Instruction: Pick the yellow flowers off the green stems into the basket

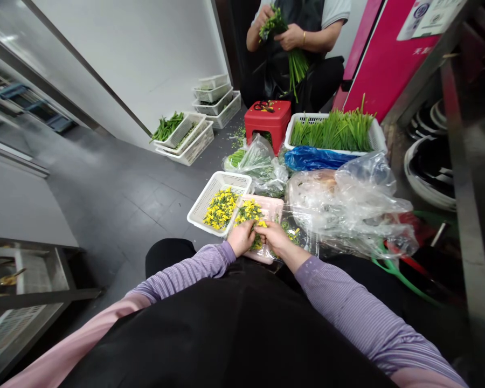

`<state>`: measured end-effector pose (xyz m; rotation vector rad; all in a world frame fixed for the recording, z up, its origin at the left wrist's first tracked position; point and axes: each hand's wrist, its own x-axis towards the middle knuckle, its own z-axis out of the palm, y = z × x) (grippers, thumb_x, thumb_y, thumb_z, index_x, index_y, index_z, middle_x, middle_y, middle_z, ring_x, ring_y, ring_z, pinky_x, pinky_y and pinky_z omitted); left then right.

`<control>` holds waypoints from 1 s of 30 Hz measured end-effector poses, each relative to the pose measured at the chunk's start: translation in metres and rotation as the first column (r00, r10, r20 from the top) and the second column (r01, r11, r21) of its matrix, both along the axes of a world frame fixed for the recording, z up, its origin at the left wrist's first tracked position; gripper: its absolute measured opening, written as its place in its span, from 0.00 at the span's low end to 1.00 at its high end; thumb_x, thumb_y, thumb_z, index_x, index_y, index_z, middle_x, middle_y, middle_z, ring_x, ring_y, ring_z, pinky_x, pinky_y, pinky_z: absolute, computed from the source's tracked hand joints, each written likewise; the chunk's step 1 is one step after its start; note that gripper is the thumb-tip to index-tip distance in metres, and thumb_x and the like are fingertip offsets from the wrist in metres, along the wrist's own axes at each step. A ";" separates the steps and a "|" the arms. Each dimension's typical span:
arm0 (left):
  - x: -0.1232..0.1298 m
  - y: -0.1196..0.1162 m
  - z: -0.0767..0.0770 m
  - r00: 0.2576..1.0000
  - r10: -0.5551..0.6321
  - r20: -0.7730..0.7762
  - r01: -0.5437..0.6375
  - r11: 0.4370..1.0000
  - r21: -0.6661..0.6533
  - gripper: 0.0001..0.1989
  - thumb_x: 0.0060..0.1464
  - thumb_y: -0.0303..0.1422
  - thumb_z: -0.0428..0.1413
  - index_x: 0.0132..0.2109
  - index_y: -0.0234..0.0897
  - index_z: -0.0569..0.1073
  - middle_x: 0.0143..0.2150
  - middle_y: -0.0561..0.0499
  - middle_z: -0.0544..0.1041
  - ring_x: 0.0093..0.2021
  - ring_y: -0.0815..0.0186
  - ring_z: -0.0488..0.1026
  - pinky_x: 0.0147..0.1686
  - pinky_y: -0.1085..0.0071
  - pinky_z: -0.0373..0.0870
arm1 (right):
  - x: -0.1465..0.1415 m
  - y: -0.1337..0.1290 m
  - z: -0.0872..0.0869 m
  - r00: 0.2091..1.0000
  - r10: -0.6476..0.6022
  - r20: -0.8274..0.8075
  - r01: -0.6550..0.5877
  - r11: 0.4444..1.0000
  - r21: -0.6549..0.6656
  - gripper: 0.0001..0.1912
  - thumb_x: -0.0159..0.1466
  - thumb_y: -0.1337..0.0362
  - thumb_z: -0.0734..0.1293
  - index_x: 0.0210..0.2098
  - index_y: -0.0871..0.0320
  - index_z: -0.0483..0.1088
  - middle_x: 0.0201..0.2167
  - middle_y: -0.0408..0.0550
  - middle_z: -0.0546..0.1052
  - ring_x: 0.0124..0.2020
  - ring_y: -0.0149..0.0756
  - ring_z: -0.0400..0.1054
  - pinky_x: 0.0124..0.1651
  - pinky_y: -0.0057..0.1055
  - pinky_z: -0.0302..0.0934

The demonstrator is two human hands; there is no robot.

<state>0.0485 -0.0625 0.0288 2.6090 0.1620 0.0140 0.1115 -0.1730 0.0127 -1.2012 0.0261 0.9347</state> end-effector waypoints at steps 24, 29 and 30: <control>0.012 0.024 0.030 0.941 0.074 -0.331 -0.311 0.576 -0.756 0.09 0.45 0.32 0.55 0.32 0.28 0.69 0.20 0.56 0.68 0.12 0.79 0.60 0.14 0.80 0.55 | 0.016 -0.013 0.018 0.959 0.235 0.160 -0.221 0.970 -0.097 0.16 0.44 0.58 0.70 0.28 0.61 0.65 0.14 0.36 0.64 0.12 0.20 0.47 0.16 0.23 0.39; 0.014 0.027 0.030 0.941 0.012 -0.337 -0.289 0.544 -0.788 0.07 0.44 0.30 0.56 0.31 0.28 0.68 0.19 0.56 0.67 0.12 0.79 0.59 0.14 0.80 0.56 | 0.016 -0.015 0.022 0.950 0.289 0.119 -0.291 0.957 0.000 0.16 0.45 0.58 0.70 0.26 0.63 0.65 0.18 0.39 0.66 0.13 0.18 0.46 0.16 0.22 0.40; 0.014 0.028 0.028 0.938 0.016 -0.345 -0.309 0.483 -0.819 0.07 0.45 0.29 0.56 0.30 0.28 0.68 0.19 0.56 0.67 0.12 0.80 0.58 0.14 0.80 0.57 | 0.016 -0.016 0.022 0.953 0.276 0.125 -0.279 0.960 0.009 0.15 0.45 0.59 0.70 0.26 0.63 0.65 0.19 0.40 0.67 0.13 0.18 0.47 0.16 0.22 0.41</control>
